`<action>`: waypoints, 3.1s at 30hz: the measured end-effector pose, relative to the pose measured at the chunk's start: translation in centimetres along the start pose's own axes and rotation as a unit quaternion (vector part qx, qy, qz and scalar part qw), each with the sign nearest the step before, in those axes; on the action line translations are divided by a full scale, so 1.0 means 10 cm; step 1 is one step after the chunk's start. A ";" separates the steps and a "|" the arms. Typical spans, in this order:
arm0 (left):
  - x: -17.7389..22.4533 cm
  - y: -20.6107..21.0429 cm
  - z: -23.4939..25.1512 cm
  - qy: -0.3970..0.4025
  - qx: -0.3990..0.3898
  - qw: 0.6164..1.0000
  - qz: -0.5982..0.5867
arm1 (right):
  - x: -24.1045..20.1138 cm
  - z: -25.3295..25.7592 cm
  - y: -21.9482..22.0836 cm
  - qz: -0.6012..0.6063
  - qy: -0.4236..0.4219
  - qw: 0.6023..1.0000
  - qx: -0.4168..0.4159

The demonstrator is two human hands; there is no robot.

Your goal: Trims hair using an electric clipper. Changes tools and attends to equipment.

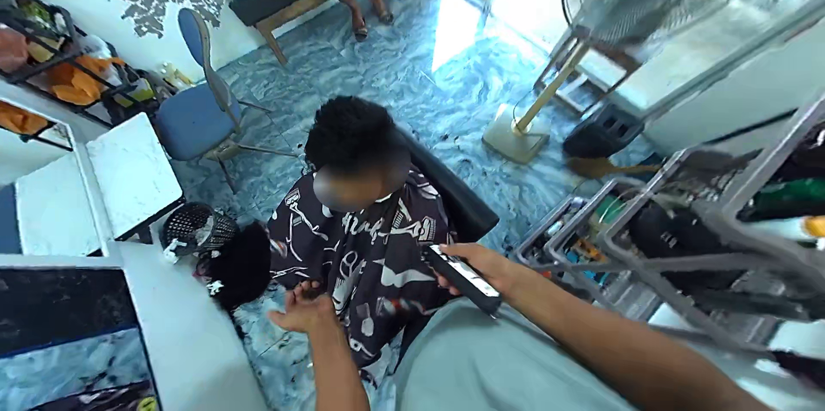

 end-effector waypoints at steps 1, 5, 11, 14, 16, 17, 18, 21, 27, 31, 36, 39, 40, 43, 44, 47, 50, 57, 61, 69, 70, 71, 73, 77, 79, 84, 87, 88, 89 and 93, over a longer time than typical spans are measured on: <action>-0.01 0.33 -0.10 0.001 -0.067 0.998 -0.020 | -0.12 -0.08 -0.14 0.015 -0.023 1.000 -0.002; -0.09 1.75 -0.72 0.005 -0.281 0.957 -0.071 | -0.85 -0.23 -0.47 0.046 -0.158 0.983 0.076; -0.99 2.72 -1.87 0.092 -0.492 0.781 0.373 | -1.93 -0.17 -1.02 0.082 -0.257 0.943 0.194; -1.05 3.23 -2.41 0.285 -0.447 0.556 0.640 | -2.31 0.12 -1.36 0.026 -0.256 0.938 0.233; -0.67 3.83 -2.36 0.398 -0.335 0.482 0.705 | -2.39 0.45 -1.47 -0.034 -0.230 0.948 0.216; -0.53 4.12 -2.20 0.401 -0.268 0.415 0.771 | -2.34 0.63 -1.44 -0.059 -0.201 0.960 0.184; -0.47 4.33 -1.98 0.373 -0.209 0.338 0.839 | -2.25 0.80 -1.35 -0.081 -0.165 0.973 0.136; -0.46 4.44 -1.46 0.220 -0.113 0.187 0.951 | -1.83 1.15 -0.79 -0.203 -0.089 0.974 -0.045; -0.31 4.04 -1.26 0.135 -0.097 0.248 0.954 | -1.44 1.43 -0.21 -0.373 -0.034 0.923 -0.084; -0.16 3.85 -1.26 0.113 -0.080 0.288 0.947 | -1.46 1.46 -0.20 -0.356 -0.026 0.929 -0.099; 0.04 3.60 -1.12 0.102 -0.089 0.350 0.927 | -1.41 1.56 -0.21 -0.375 -0.048 0.912 -0.157; 0.10 3.46 -1.12 0.086 -0.097 0.396 0.909 | -1.51 1.60 -0.14 -0.319 -0.029 0.928 -0.190; 0.12 3.42 -1.12 0.083 -0.094 0.409 0.904 | -1.57 1.62 -0.13 -0.338 -0.019 0.921 -0.194; 0.18 3.31 -1.16 0.075 -0.090 0.438 0.891 | -1.71 1.68 -0.10 -0.450 0.028 0.870 -0.199; 0.18 3.29 -1.17 0.077 -0.091 0.445 0.888 | -1.76 1.70 -0.06 -0.464 0.041 0.860 -0.208; 0.22 3.21 -1.16 0.078 -0.098 0.458 0.880 | -1.87 1.75 0.07 -0.435 0.075 0.863 -0.247; 0.25 3.14 -1.14 0.084 -0.093 0.472 0.873 | -1.87 1.85 0.07 -0.474 0.085 0.839 -0.255; 0.28 3.12 -1.10 0.081 -0.091 0.474 0.872 | -1.89 1.82 0.15 -0.467 0.064 0.840 -0.269; 0.28 3.13 -1.09 0.077 -0.092 0.474 0.872 | -1.91 1.76 0.24 -0.417 0.050 0.853 -0.309; 0.27 3.15 -1.10 0.071 -0.092 0.472 0.874 | -1.90 1.69 0.38 -0.464 -0.032 0.825 -0.319; 0.27 3.15 -1.10 0.071 -0.092 0.473 0.874 | -1.89 1.70 0.38 -0.486 -0.040 0.817 -0.308; 0.27 3.15 -1.09 0.071 -0.092 0.472 0.874 | -1.89 1.71 0.38 -0.474 -0.035 0.825 -0.305; 0.26 3.15 -1.09 0.068 -0.088 0.472 0.875 | -1.88 1.67 0.40 -0.388 -0.005 0.865 -0.318; 0.26 3.16 -1.10 0.068 -0.090 0.464 0.879 | -1.86 1.63 0.40 -0.428 0.017 0.853 -0.299; 0.25 3.17 -1.10 0.071 -0.093 0.469 0.875 | -1.88 1.63 0.41 -0.378 0.042 0.875 -0.301; 0.24 3.14 -1.12 0.073 -0.097 0.482 0.867 | -1.92 1.62 0.43 -0.317 0.074 0.888 -0.326; 0.21 3.10 -1.17 0.080 -0.102 0.504 0.854 | -2.08 1.74 0.29 -0.431 0.083 0.851 -0.288; 0.20 3.07 -1.19 0.085 -0.101 0.510 0.850 | -2.12 1.83 0.23 -0.484 0.091 0.826 -0.275; 0.21 3.06 -1.20 0.090 -0.099 0.515 0.847 | -2.16 1.90 0.20 -0.530 0.102 0.799 -0.266; 0.23 2.95 -1.21 0.092 -0.081 0.524 0.843 | -2.26 2.07 0.28 -0.578 0.165 0.747 -0.283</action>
Point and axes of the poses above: each hand's wrist, its own z-axis towards the middle knuckle, its own y-axis out of the palm, x = y × z, the point moved 6 cm from there along z, towards the middle knuckle, and after that the axes turned 8 degrees about -y, right-handed, at the moved point
